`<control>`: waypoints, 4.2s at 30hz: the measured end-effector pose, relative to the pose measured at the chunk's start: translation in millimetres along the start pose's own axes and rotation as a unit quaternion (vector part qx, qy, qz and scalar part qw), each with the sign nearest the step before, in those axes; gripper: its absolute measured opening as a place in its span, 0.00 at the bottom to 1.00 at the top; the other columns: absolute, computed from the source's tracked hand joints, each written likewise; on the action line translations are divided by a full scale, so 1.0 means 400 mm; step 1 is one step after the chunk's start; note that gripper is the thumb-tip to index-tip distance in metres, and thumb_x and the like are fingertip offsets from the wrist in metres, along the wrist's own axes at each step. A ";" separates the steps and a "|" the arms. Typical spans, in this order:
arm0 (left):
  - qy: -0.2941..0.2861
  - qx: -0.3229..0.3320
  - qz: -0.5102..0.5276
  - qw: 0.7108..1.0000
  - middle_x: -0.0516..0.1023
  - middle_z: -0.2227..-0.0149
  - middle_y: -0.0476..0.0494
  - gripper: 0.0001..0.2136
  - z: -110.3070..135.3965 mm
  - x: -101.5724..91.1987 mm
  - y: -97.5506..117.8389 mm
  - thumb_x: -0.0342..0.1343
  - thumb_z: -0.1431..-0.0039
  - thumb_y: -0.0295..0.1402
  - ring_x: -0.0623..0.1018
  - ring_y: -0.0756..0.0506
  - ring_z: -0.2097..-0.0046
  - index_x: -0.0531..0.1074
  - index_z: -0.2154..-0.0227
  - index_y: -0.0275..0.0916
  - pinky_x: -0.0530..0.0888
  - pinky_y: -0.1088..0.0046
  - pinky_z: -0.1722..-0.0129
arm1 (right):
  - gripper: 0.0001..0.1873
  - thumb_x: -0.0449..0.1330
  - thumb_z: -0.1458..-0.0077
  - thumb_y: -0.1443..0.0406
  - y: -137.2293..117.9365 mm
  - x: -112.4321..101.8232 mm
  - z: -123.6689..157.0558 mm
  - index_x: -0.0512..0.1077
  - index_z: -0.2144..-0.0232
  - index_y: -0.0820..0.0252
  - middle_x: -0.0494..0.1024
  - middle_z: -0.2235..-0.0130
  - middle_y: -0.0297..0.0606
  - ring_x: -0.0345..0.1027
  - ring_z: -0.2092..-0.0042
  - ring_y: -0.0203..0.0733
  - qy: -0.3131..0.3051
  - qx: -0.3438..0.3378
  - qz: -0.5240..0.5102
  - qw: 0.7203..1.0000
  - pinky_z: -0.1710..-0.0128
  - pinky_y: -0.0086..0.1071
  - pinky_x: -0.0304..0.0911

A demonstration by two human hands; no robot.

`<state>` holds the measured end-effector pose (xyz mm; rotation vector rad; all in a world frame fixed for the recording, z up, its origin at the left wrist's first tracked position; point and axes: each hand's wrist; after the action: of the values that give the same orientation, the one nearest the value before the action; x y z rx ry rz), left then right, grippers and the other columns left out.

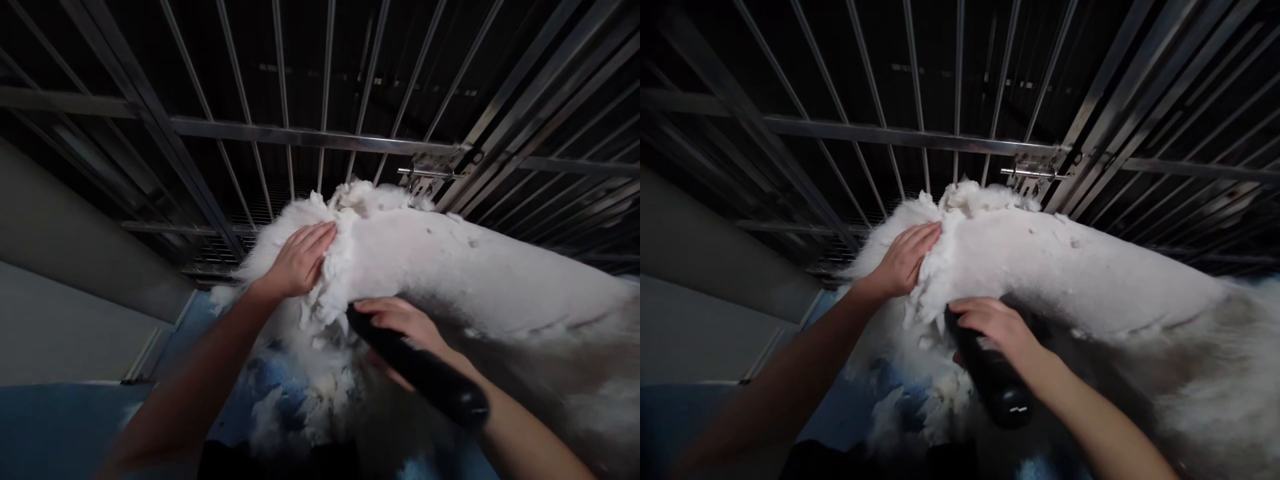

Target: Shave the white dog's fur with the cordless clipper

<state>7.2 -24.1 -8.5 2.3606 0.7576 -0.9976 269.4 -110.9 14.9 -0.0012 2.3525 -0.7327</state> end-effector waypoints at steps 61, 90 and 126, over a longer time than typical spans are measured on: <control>-0.033 -0.055 -0.054 0.997 0.66 0.35 0.30 0.30 0.007 -0.008 -0.030 0.33 0.28 0.46 0.65 0.38 0.34 0.61 0.35 0.31 0.63 0.57 0.35 | 0.23 0.67 0.45 0.65 0.007 0.049 0.066 0.66 0.49 0.52 0.80 0.49 0.47 0.77 0.48 0.49 0.092 0.034 -0.001 0.995 0.52 0.45 0.77; -0.046 -0.076 -0.038 0.995 0.65 0.34 0.33 0.29 -0.002 -0.009 -0.022 0.33 0.28 0.46 0.64 0.39 0.33 0.62 0.35 0.34 0.61 0.57 0.35 | 0.15 0.67 0.45 0.62 -0.031 0.104 0.045 0.71 0.56 0.55 0.83 0.55 0.45 0.81 0.56 0.48 0.099 0.046 0.087 0.990 0.59 0.40 0.80; -0.029 -0.061 -0.033 0.997 0.67 0.35 0.33 0.32 0.003 -0.002 -0.029 0.30 0.28 0.50 0.66 0.40 0.34 0.63 0.35 0.34 0.62 0.58 0.35 | 0.17 0.63 0.39 0.65 0.045 0.007 0.116 0.69 0.48 0.54 0.78 0.44 0.47 0.73 0.40 0.49 -0.057 0.018 -0.042 0.997 0.43 0.44 0.72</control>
<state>-1.6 -16.5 -10.9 2.2058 0.8541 -1.0143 298.4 -119.9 -24.8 -0.1225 2.2421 -0.7941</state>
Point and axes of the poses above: each hand's wrist, its own z-axis away from the middle knuckle, its own x-axis out of the palm, y = z × x
